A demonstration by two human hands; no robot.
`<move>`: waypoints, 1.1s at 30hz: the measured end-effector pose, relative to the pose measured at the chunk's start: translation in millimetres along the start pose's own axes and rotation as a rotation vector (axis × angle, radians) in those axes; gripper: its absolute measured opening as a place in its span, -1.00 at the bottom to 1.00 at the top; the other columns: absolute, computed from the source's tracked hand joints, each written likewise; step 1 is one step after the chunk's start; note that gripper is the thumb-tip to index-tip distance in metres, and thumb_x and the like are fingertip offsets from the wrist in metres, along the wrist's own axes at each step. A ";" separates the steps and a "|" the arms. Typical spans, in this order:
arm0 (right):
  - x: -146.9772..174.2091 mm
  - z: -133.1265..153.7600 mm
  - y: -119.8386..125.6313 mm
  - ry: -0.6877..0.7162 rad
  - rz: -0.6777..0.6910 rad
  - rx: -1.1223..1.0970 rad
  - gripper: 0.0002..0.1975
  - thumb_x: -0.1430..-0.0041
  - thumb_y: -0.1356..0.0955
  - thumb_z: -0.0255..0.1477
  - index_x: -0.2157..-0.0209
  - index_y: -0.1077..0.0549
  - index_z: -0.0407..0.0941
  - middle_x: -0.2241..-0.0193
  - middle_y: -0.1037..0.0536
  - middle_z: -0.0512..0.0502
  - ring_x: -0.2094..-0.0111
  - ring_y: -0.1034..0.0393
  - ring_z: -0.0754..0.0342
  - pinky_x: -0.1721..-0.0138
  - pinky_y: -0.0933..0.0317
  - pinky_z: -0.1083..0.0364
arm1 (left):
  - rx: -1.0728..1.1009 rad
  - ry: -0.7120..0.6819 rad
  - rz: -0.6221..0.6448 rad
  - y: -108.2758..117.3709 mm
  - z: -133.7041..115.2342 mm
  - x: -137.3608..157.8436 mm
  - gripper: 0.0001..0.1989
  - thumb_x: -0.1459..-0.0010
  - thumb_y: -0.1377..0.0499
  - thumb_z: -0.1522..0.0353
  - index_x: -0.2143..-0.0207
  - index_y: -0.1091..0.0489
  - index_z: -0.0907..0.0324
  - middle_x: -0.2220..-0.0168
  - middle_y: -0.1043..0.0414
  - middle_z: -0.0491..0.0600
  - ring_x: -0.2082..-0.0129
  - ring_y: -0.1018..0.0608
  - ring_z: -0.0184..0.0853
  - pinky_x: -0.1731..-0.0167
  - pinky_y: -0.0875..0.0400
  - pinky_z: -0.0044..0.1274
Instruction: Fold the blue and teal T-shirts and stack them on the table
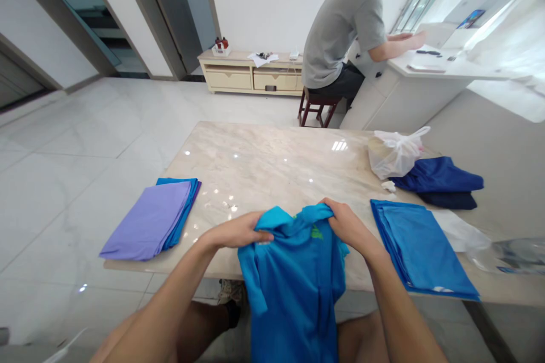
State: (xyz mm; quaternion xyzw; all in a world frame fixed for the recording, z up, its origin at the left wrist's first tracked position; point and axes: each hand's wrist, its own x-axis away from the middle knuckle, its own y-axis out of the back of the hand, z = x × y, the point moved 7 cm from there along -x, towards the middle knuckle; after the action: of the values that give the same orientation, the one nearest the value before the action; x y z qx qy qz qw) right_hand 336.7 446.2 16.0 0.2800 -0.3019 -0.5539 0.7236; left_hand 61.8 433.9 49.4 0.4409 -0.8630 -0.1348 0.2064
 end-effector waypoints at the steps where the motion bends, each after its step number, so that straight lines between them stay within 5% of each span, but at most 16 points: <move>1: -0.3 -3.3 8.9 -0.016 -0.082 0.003 -0.53 -0.02 -0.24 -0.65 0.11 -0.62 -0.08 0.27 -0.72 -0.10 0.19 -0.58 -0.09 0.13 -0.26 0.08 | 0.066 0.031 -0.048 15.8 3.6 -0.9 -0.55 0.01 -0.44 -0.08 0.31 -0.65 0.09 0.32 -0.71 -0.03 0.29 -0.70 -0.09 0.26 -0.66 -0.35; 7: 20.2 -8.1 72.8 -0.058 -0.802 -0.081 -0.70 -0.35 -0.33 -0.23 0.16 -0.65 -0.09 0.42 -0.63 -0.07 0.36 -0.44 -0.08 0.28 -0.22 0.04 | 0.219 0.141 -0.583 102.8 30.8 16.7 -0.60 0.06 -0.44 -0.03 0.36 -0.66 0.09 0.37 -0.69 0.03 0.27 -0.70 -0.01 0.33 -0.61 -0.35; 11: 18.1 -6.8 70.2 -0.075 -0.766 -0.030 -0.51 -0.38 -0.35 0.04 0.22 -0.68 -0.09 0.41 -0.66 -0.15 0.36 -0.46 -0.11 0.25 -0.21 0.00 | 0.091 0.131 -0.571 113.6 36.3 23.3 -0.79 0.08 -0.35 0.17 0.46 -0.66 0.09 0.39 -0.70 0.01 0.29 -0.68 -0.01 0.37 -0.58 -0.39; 20: 23.1 -2.9 71.0 -0.080 -0.841 0.045 -0.44 -0.47 -0.26 0.05 0.12 -0.68 -0.11 0.35 -0.68 -0.24 0.34 -0.49 -0.16 0.23 -0.20 -0.01 | 0.038 0.109 -0.449 115.2 33.1 29.7 -0.79 0.04 -0.30 0.19 0.42 -0.67 0.07 0.38 -0.68 -0.04 0.28 -0.66 -0.10 0.31 -0.55 -0.47; 25: 22.0 -1.0 68.9 -0.048 -0.829 0.086 -0.44 -0.50 -0.23 0.03 0.10 -0.67 -0.11 0.35 -0.68 -0.25 0.32 -0.50 -0.18 0.25 -0.18 0.00 | 0.056 0.137 -0.385 115.0 36.9 34.2 -0.66 0.01 -0.40 0.04 0.34 -0.73 0.09 0.29 -0.73 0.01 0.22 -0.68 -0.06 0.28 -0.59 -0.44; 33: 20.8 -0.3 65.9 -0.030 -0.839 0.122 -0.43 -0.53 -0.20 0.03 0.11 -0.65 -0.11 0.35 -0.67 -0.24 0.31 -0.51 -0.19 0.26 -0.18 0.00 | 0.074 0.141 -0.497 110.5 40.8 26.9 -0.33 -0.05 -0.29 -0.32 0.35 -0.65 0.10 0.32 -0.70 0.00 0.27 -0.65 -0.08 0.28 -0.59 -0.40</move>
State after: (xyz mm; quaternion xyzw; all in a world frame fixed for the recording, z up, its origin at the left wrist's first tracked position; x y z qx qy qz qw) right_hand 382.9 441.1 67.2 0.4129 -0.2044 -0.7856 0.4131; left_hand -49.7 477.6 65.8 0.6549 -0.7161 -0.1189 0.2102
